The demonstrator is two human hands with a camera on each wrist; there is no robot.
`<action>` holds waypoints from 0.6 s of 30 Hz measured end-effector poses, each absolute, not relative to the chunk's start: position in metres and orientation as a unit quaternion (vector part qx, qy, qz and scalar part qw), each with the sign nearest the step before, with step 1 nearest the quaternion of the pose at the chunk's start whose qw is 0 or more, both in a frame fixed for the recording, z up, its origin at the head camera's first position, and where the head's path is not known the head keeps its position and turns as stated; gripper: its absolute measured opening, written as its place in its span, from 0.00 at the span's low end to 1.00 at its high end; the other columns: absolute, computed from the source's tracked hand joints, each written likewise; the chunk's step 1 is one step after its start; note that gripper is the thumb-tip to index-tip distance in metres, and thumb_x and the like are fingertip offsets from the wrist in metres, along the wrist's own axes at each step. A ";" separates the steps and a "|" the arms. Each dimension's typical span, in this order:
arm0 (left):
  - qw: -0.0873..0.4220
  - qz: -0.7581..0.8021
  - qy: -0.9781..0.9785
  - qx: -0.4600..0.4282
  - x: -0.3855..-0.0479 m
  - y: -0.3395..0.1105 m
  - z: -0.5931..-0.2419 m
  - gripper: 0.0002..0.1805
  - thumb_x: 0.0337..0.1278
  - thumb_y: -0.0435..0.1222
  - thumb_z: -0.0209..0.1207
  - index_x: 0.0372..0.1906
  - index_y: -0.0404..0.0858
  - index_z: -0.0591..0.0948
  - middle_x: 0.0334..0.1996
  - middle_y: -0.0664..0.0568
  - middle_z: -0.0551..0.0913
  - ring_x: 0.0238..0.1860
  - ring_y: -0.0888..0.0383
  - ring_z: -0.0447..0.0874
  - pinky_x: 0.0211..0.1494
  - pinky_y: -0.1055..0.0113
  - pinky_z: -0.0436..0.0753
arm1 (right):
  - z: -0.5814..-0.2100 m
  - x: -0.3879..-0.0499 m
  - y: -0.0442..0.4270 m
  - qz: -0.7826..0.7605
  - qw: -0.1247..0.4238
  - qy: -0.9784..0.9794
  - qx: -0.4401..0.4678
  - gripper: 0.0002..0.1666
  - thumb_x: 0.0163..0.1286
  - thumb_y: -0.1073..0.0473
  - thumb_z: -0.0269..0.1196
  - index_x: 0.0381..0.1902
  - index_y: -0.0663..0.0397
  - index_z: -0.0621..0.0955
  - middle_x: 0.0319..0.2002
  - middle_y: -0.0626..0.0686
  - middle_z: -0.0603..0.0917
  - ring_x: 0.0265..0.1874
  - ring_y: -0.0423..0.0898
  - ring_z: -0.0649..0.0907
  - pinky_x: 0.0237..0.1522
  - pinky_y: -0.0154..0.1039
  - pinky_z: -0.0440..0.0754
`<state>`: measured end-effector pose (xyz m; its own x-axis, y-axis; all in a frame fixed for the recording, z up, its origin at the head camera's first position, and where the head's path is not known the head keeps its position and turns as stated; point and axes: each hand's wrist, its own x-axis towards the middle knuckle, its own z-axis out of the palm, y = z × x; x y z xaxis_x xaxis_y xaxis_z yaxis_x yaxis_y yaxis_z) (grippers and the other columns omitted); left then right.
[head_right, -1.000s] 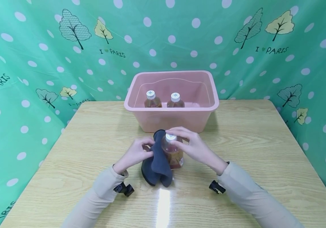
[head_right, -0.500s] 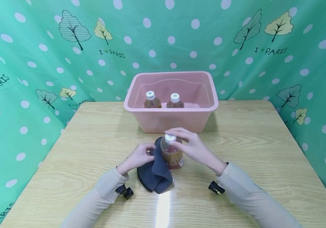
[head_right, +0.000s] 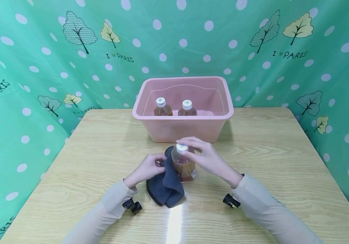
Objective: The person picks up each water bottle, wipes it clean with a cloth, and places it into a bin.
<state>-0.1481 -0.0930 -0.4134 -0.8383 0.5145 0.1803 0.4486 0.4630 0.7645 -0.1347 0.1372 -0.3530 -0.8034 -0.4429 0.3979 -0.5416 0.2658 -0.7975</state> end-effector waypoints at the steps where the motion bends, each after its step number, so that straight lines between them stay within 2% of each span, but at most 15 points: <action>1: 0.037 0.439 0.853 0.280 -0.147 -0.093 -0.411 0.10 0.37 0.24 0.57 0.32 0.30 0.78 0.30 0.45 0.79 0.33 0.55 0.77 0.36 0.71 0.77 | -0.353 -0.135 0.137 0.521 0.046 -0.794 0.310 0.19 0.58 0.66 0.59 0.49 0.59 0.77 0.49 0.50 0.77 0.47 0.39 0.75 0.45 0.30 0.74; 18: -0.010 0.482 0.826 0.293 -0.141 -0.093 -0.368 0.10 0.39 0.23 0.56 0.33 0.30 0.79 0.31 0.45 0.79 0.29 0.57 0.78 0.34 0.70 0.78 | -0.354 -0.135 0.138 0.515 0.052 -0.797 0.312 0.20 0.57 0.66 0.60 0.50 0.55 0.77 0.48 0.48 0.77 0.46 0.39 0.75 0.39 0.29 0.74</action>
<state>-0.1412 -0.0933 -0.3684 -0.8280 0.4747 0.2985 0.4933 0.3636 0.7902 -0.1347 0.1377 -0.3537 -0.8000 -0.4438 0.4038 -0.5504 0.2748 -0.7884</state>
